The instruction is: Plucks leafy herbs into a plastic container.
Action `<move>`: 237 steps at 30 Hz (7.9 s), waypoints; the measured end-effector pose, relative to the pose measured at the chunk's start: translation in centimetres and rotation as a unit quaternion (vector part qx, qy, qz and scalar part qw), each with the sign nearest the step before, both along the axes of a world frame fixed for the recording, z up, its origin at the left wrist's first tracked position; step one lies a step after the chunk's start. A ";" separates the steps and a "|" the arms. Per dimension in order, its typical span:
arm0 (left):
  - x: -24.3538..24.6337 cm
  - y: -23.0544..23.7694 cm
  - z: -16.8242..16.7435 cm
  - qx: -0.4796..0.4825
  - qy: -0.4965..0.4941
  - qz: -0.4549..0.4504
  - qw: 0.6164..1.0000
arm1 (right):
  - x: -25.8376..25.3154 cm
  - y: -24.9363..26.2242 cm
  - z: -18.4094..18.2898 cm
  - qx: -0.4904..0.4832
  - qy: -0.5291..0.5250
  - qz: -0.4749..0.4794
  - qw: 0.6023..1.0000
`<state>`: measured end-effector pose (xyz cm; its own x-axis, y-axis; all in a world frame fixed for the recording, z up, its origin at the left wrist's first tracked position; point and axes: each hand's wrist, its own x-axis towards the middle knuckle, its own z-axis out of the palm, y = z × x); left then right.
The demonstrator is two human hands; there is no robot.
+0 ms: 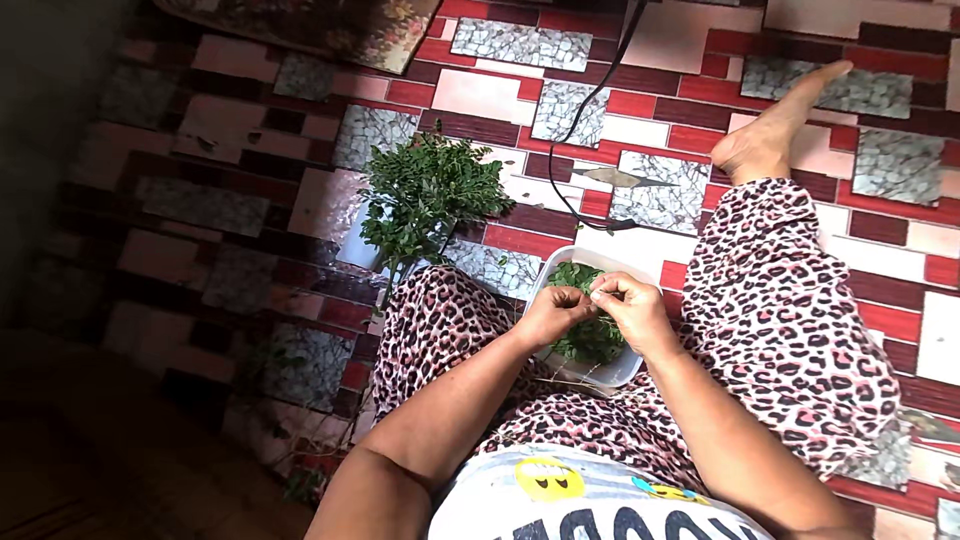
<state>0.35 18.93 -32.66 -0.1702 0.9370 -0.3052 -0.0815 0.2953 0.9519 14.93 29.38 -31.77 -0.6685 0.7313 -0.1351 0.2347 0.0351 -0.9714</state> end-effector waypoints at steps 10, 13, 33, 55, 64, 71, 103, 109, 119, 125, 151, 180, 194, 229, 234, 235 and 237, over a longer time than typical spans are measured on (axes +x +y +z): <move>0.0 -0.1 -0.1 -0.016 0.022 -0.019 0.999 | 1.0 2.2 0.7 0.005 -0.156 0.059 0.986; 0.2 -0.1 0.1 -0.014 0.019 -0.017 1.000 | 0.8 2.1 0.3 -0.059 -0.144 0.076 0.985; 0.6 -0.4 1.2 0.093 0.244 0.091 0.961 | 1.8 2.4 1.7 -0.003 -0.046 0.073 0.996; 0.1 -0.5 1.5 0.108 0.162 0.018 0.981 | 2.3 2.6 2.8 0.007 -0.073 0.155 0.985; -0.3 -0.2 2.4 0.124 0.203 0.033 0.971 | 2.3 2.2 2.9 0.082 -0.076 0.164 0.980; -7.7 -4.9 4.5 0.088 0.239 0.269 0.929 | 3.2 1.5 4.8 0.176 -0.167 0.144 0.959; -2.8 0.7 6.0 -0.105 0.214 0.064 0.969 | -0.9 -2.7 1.0 -0.130 -0.080 0.185 0.971; -2.4 -0.1 5.0 -0.123 0.092 0.117 0.981 | -2.7 -3.0 -1.7 -0.234 0.003 0.169 0.957; -3.2 -0.9 3.9 -0.107 -0.010 0.185 0.977 | -2.4 -3.3 -1.0 -0.321 0.067 0.105 0.939; -3.3 -1.1 3.2 -0.103 -0.109 0.197 0.969 | -2.3 -2.9 -1.5 -0.373 0.108 0.113 0.915; -2.0 0.3 3.1 -0.049 -0.127 0.136 0.981 | 0.2 -0.3 0.3 -0.182 0.052 0.024 0.982; -1.4 1.0 1.4 -0.088 -0.156 0.068 0.981 | 0.3 0.8 0.9 -0.310 0.036 -0.005 0.950; -0.6 0.9 1.1 -0.041 -0.006 -0.035 0.999 | 1.0 2.9 0.6 -0.037 -0.011 0.119 0.992; -0.6 1.1 0.9 0.007 0.033 -0.033 0.999 | 1.3 3.2 1.3 -0.112 -0.037 0.098 0.988; -0.6 1.3 0.5 0.007 0.058 -0.052 0.997 | 1.2 3.0 0.9 -0.027 -0.052 0.134 0.989; -0.6 1.3 0.5 0.007 0.058 -0.058 0.997 | 1.2 3.0 1.0 -0.022 -0.058 0.136 0.989; -0.7 1.3 0.6 0.011 0.042 -0.060 0.997 | 1.0 2.9 1.1 -0.044 -0.056 0.122 0.990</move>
<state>-0.34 20.21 -32.06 -0.0804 0.9586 -0.2731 0.0326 0.2764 0.9605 15.98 32.32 -30.72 -0.8011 0.5320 -0.2743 0.3366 0.0215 -0.9414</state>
